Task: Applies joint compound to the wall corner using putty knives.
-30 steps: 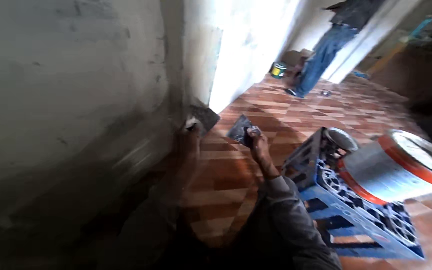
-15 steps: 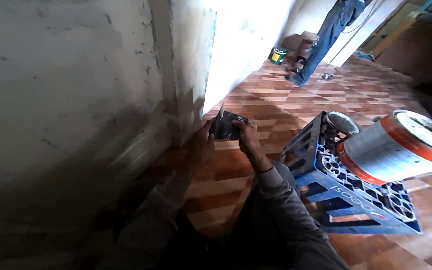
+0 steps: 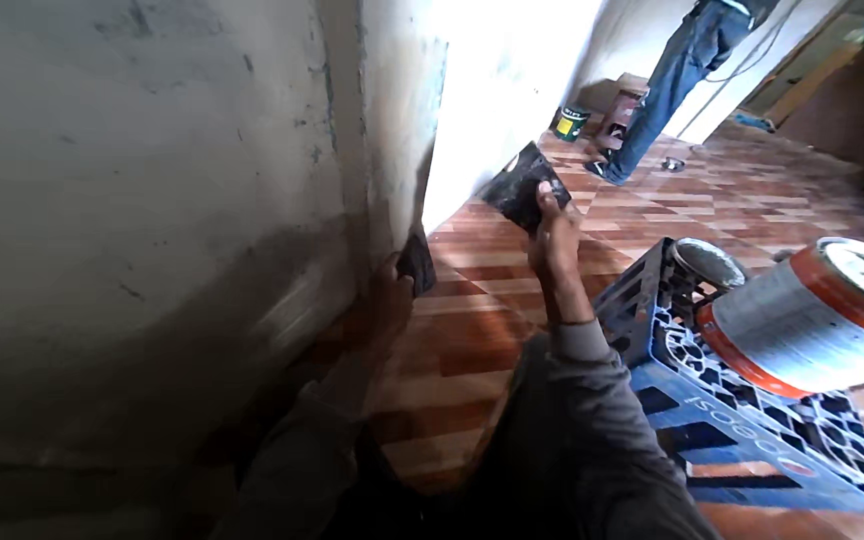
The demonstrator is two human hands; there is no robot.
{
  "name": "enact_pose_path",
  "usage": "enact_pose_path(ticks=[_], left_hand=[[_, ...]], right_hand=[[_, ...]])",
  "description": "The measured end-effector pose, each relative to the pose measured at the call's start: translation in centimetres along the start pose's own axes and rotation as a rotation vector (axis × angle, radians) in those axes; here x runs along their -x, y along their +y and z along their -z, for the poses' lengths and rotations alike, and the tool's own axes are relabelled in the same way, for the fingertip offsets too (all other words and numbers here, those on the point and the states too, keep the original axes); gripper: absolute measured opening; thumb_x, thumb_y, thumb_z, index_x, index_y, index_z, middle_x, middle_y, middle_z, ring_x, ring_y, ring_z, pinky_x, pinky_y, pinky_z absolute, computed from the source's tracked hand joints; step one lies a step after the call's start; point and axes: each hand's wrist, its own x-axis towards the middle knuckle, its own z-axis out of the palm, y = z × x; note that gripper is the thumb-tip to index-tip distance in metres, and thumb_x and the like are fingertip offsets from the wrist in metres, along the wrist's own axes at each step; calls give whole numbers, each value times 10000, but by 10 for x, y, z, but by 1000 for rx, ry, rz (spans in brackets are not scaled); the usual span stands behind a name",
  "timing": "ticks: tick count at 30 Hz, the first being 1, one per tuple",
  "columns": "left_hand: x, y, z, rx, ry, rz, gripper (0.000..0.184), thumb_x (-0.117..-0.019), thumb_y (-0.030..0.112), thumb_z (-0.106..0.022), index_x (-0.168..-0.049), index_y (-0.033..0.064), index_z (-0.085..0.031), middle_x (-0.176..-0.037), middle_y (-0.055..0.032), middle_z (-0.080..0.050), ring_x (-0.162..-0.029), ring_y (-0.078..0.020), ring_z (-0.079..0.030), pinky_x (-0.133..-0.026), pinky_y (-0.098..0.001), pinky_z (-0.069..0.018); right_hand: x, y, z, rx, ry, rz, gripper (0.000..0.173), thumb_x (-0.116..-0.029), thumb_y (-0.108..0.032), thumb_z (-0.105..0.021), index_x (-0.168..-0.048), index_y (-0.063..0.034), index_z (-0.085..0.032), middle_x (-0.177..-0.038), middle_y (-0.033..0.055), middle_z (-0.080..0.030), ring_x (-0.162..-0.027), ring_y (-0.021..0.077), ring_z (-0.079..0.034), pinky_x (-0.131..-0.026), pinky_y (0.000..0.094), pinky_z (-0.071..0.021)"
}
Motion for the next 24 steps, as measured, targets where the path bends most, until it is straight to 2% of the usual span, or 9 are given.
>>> enact_pose_path(ticks=[2, 5, 9, 13, 16, 19, 21, 24], left_hand=[[-5, -2, 10, 205, 86, 8, 454, -952, -16, -570, -1405, -14, -543, -1298, -215, -624, -1167, -238, -635, -988, -407, -537], [-7, 1, 8, 321, 80, 16, 444, -942, -35, -592, -1384, -13, -550, -1217, -188, -651, -1016, -195, -678, -842, -366, -587], [-17, -9, 0, 299, 45, -10, 508, -929, -20, -593, -1431, -26, -515, -1292, -215, -627, -1109, -230, -661, -924, -390, -570], [-27, -19, 1, 360, 115, -4, 530, -915, -41, -609, -1436, -34, -512, -1282, -208, -631, -1068, -204, -660, -878, -360, -568], [-27, -22, 7, 440, 153, 9, 468, -902, -54, -609, -1367, -25, -571, -1241, -182, -653, -1068, -200, -670, -872, -371, -585], [-24, -15, 14, 534, 225, 42, 453, -903, -72, -617, -1353, -34, -578, -1213, -193, -660, -1015, -216, -683, -817, -383, -599], [-21, -14, 18, 566, 254, 52, 461, -900, -73, -615, -1357, -39, -570, -1215, -197, -657, -1018, -225, -685, -827, -394, -603], [-16, -12, 29, 542, 289, 84, 465, -899, -69, -628, -1360, -29, -579, -1230, -193, -653, -1034, -224, -672, -833, -398, -586]], right_hand=[[-44, 10, -20, 16, 20, 105, 296, -1068, -246, -541, -1217, -1, -617, -1056, 75, -708, -972, 145, -699, -907, 384, -595], [-105, 19, -59, 168, -35, 193, 307, -1070, -244, -526, -1181, 8, -660, -1007, 93, -711, -920, 136, -691, -862, 369, -584], [-170, 24, -103, 277, -39, 330, 311, -1064, -252, -515, -1098, 4, -688, -933, 105, -711, -880, 164, -696, -852, 404, -576], [-199, 9, -129, 288, -34, 362, 297, -1063, -248, -510, -1069, -14, -692, -899, 88, -705, -846, 161, -690, -821, 404, -572], [-196, -7, -142, 304, -47, 382, 294, -1063, -255, -511, -1051, -23, -692, -873, 77, -696, -824, 159, -682, -798, 408, -564], [-155, -30, -164, 357, -112, 519, 303, -1066, -220, -493, -1094, 3, -696, -893, 92, -714, -834, 160, -698, -812, 398, -580], [-120, -41, -180, 411, -133, 593, 314, -1073, -212, -479, -1135, 10, -692, -905, 106, -719, -831, 169, -700, -806, 395, -577], [-82, -46, -206, 510, -80, 634, 295, -1076, -201, -480, -1161, -10, -688, -835, 99, -704, -728, 188, -684, -710, 392, -573]])
